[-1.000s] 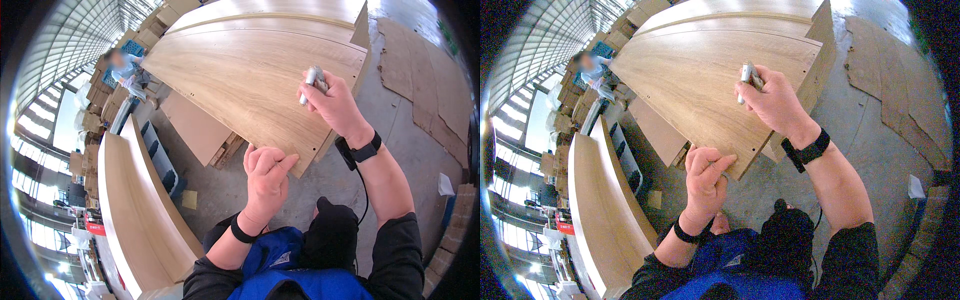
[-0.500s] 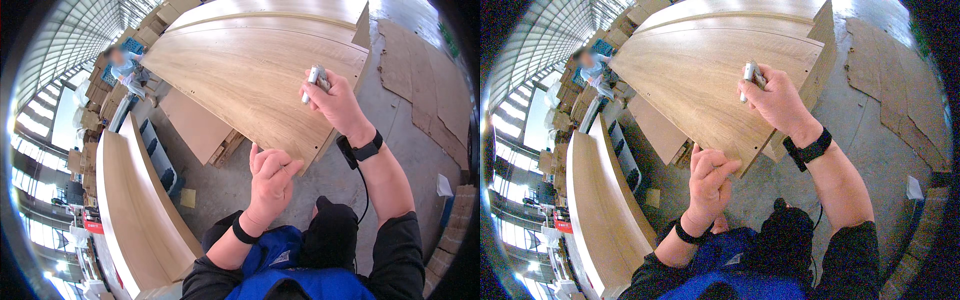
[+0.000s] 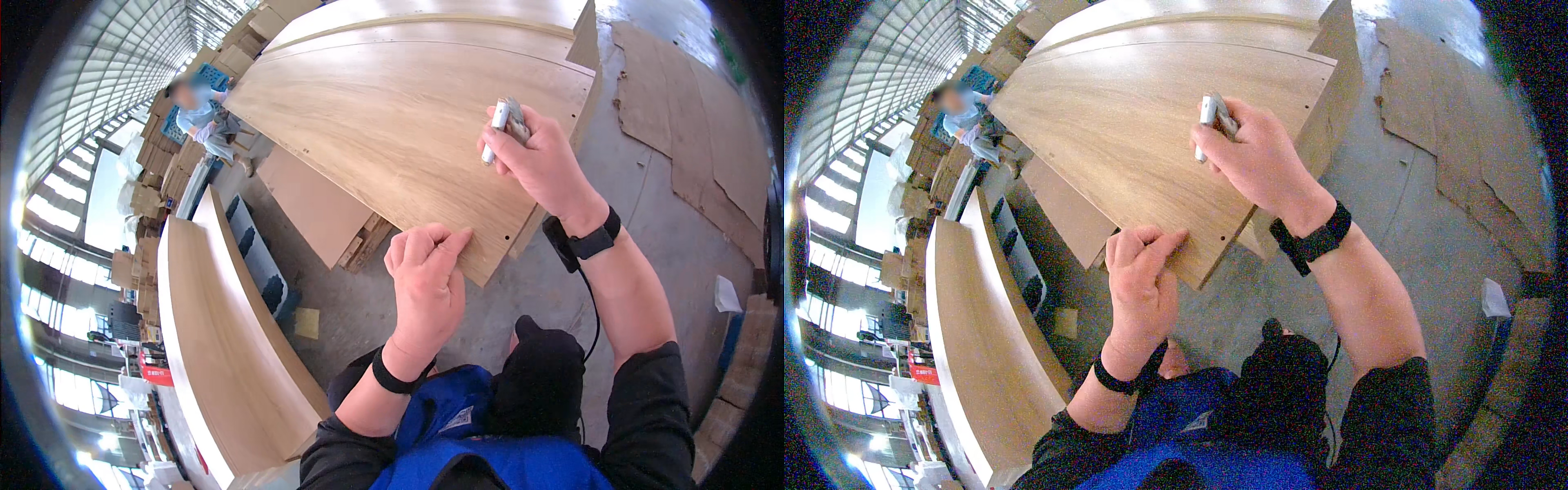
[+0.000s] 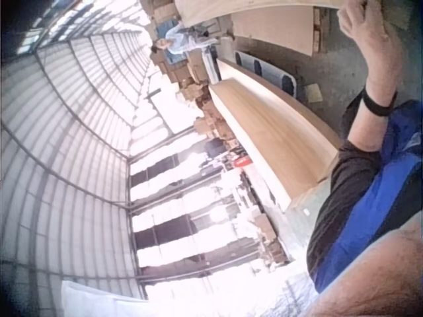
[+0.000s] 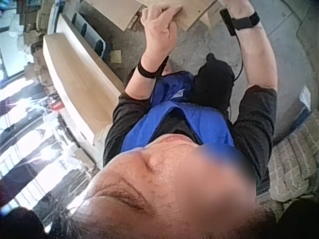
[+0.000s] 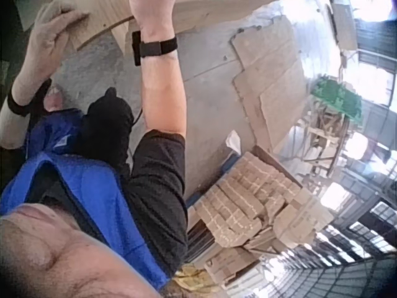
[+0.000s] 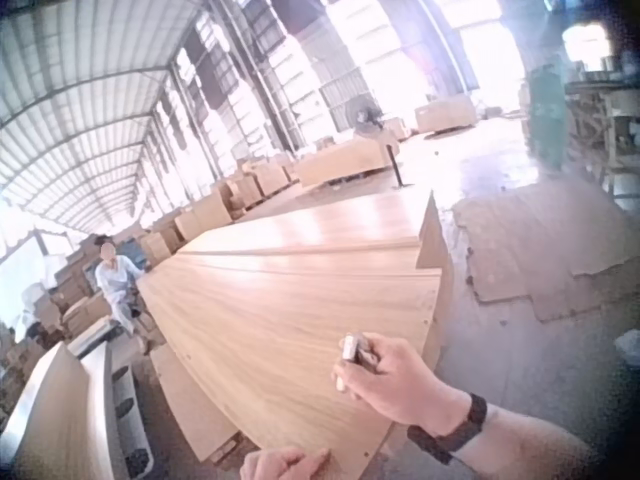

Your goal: Marking and inspecting wood panels using a marker and a scraper tool on a factory floor.

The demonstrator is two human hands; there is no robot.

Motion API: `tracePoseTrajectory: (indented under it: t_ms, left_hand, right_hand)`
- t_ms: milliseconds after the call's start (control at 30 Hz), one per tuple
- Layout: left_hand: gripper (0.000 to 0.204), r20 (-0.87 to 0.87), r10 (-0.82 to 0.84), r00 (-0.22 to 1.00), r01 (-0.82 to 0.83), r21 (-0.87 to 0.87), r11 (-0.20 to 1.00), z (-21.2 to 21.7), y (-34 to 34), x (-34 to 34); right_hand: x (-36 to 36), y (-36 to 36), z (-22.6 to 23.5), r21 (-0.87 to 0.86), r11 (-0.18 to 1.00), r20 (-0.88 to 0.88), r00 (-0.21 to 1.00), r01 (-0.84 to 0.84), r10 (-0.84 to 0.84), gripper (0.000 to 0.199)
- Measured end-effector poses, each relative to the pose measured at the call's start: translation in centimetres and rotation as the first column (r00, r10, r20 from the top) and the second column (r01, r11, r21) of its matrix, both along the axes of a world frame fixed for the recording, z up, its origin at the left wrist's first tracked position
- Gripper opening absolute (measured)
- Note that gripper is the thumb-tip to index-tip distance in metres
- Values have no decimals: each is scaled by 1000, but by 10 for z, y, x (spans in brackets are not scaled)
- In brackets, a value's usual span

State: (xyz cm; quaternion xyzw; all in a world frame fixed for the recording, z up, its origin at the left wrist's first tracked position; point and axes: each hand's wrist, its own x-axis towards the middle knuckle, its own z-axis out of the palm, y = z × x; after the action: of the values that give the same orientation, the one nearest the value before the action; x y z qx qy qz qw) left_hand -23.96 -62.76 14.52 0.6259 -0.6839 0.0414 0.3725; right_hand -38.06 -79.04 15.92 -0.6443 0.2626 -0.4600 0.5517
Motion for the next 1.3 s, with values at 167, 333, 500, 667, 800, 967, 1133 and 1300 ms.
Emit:
tracePoseTrajectory:
  t_ms: [167,333,500,667,800,967,1133,1300]
  left_hand:
    - [43,13,-2,1000,2,29,1000,0,1,-2]
    - [43,36,-12,999,12,-7,1000,-2,4,-5]
    - [42,-8,-67,998,67,-27,997,-4,10,-3]
    - [42,-35,-32,999,30,-47,998,-2,5,0]
    - [45,52,49,997,-49,1,999,-1,0,0]
    - [41,157,27,987,-20,-44,999,-1,1,-1]
    - [39,185,-64,981,83,-97,992,-2,0,3]
    - [34,141,-121,983,137,-108,985,-4,5,4]
  right_hand:
    - [-2,-1,-2,13,999,2,1000,-31,31,24]
    - [-2,-2,-3,5,998,46,997,-58,58,22]
    - [-1,-1,-2,-2,999,22,999,-39,39,20]
    - [-2,-2,-2,-12,999,18,999,-44,44,19]
    - [-2,-2,-2,-10,999,10,999,-30,30,19]
    - [-2,-2,-3,7,999,30,999,-34,33,20]
    - [2,-2,-5,-37,999,67,997,27,-24,20]
    - [3,-2,-7,-62,997,86,996,37,-31,21]
